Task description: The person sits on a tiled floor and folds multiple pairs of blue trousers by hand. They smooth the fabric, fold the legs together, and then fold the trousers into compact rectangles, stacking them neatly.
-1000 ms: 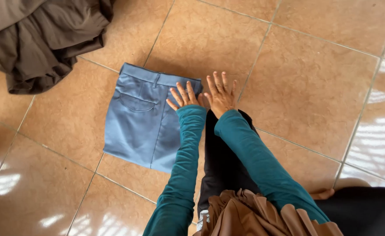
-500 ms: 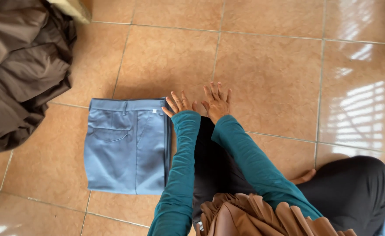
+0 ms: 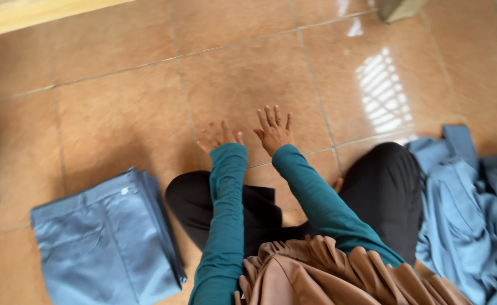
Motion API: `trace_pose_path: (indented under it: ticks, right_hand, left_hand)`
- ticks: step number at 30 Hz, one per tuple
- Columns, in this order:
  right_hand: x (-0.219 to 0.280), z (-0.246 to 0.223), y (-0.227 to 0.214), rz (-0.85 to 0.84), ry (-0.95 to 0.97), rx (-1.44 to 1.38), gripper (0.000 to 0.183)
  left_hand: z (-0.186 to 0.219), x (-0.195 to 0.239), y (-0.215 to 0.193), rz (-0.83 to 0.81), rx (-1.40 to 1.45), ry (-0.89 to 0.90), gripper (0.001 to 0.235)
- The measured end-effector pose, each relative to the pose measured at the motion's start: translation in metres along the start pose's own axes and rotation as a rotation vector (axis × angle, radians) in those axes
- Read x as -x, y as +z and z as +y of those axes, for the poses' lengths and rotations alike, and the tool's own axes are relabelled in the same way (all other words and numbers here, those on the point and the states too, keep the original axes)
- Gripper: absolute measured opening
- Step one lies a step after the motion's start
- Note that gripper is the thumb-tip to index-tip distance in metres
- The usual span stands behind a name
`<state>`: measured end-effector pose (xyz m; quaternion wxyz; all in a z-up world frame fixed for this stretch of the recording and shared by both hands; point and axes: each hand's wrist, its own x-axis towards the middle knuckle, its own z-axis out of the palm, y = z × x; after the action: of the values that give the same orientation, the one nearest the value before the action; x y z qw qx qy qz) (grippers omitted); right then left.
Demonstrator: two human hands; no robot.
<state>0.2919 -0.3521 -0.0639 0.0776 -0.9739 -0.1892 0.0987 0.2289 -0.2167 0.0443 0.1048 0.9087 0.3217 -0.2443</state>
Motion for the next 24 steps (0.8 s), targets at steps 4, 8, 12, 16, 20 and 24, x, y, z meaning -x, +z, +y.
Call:
trace_pose_path:
  ticks: [4,8,12,16,20,24]
  right_hand:
    - [0.018,0.060,-0.011,0.060,0.114,-0.065,0.067]
    - [0.037,0.134,-0.028,0.098,0.241,0.003,0.065]
    - [0.071,0.210,-0.051,0.133,0.389,-0.020,0.066]
    - [0.127,0.278,-0.067,0.189,0.569,-0.044,0.066]
    - [0.213,0.356,-0.051,0.484,0.750,0.006,0.052]
    - [0.315,0.416,-0.030,0.744,0.896,0.193,0.035]
  left_hand:
    - [0.060,-0.004,0.037,0.026,-0.196,0.128,0.067]
    - [0.138,0.005,0.059,0.081,-0.254,0.282,0.067]
    - [0.220,0.031,0.074,0.159,-0.379,0.416,0.068]
    - [0.299,0.090,0.114,0.183,-0.417,0.643,0.067]
    - [0.360,0.176,0.153,0.187,-0.355,0.945,0.067]
    - [0.402,0.248,0.204,0.122,-0.464,1.160,0.069]
